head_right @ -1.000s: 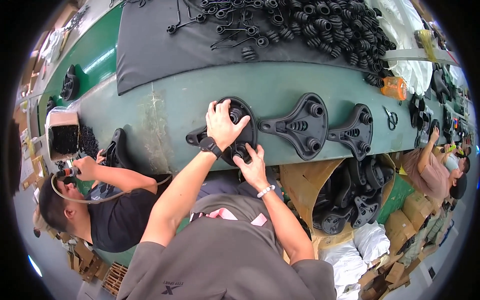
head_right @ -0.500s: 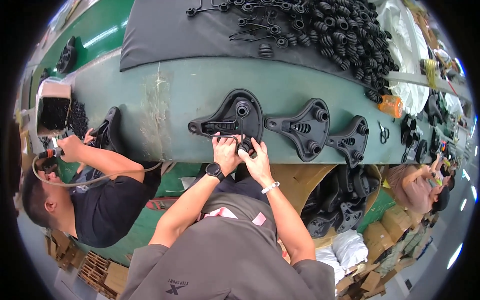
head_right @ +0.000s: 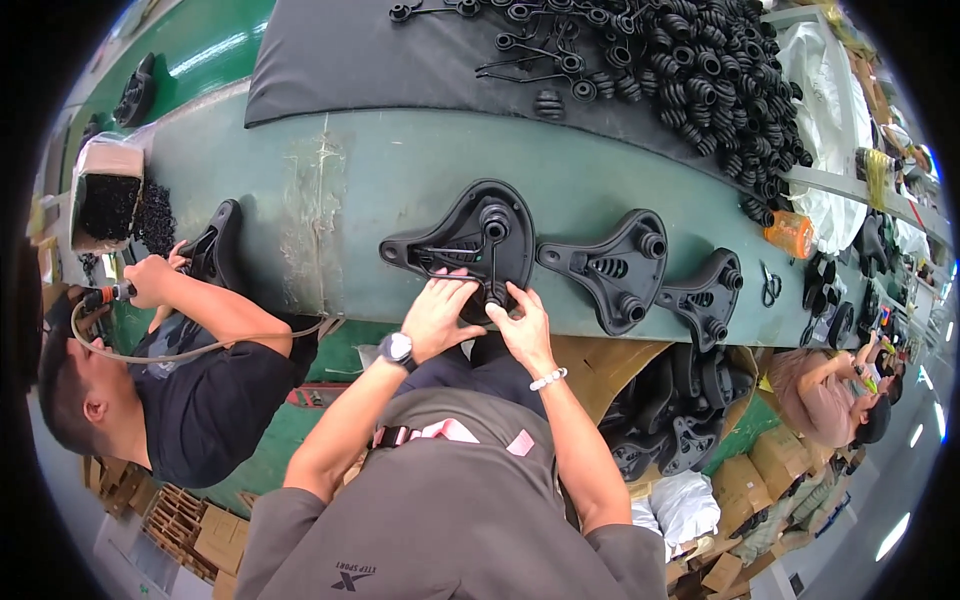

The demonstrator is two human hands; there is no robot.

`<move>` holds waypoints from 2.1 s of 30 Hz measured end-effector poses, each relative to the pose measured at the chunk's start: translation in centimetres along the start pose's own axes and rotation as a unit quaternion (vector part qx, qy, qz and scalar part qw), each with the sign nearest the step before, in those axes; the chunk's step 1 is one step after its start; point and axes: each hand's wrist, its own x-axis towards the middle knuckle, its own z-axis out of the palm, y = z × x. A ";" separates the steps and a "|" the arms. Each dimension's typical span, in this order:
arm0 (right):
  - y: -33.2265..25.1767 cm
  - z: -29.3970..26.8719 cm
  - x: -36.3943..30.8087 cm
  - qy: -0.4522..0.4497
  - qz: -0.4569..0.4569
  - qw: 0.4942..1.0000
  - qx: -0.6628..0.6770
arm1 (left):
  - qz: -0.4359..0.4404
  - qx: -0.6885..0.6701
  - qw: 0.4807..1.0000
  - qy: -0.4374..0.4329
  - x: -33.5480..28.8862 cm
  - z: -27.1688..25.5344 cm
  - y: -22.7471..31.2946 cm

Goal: Attaching plastic components and grommets to the underside of bicycle saddle bases on a production line.

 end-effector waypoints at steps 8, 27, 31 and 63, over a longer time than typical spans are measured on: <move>0.3 0.7 -0.1 0.009 0.025 1.000 0.009 | -0.230 0.105 0.962 0.107 11.3 -1.5 1.7; -2.0 -0.9 1.9 -0.086 0.073 0.993 0.026 | -0.273 0.108 0.955 -0.048 14.1 -1.7 0.1; -2.6 0.0 1.5 -0.088 0.105 0.990 0.018 | -0.280 0.128 0.950 -0.055 13.8 -2.1 0.2; -4.7 -16.3 12.4 0.117 0.026 0.970 -0.210 | -0.028 0.063 0.980 -0.185 12.9 4.6 1.7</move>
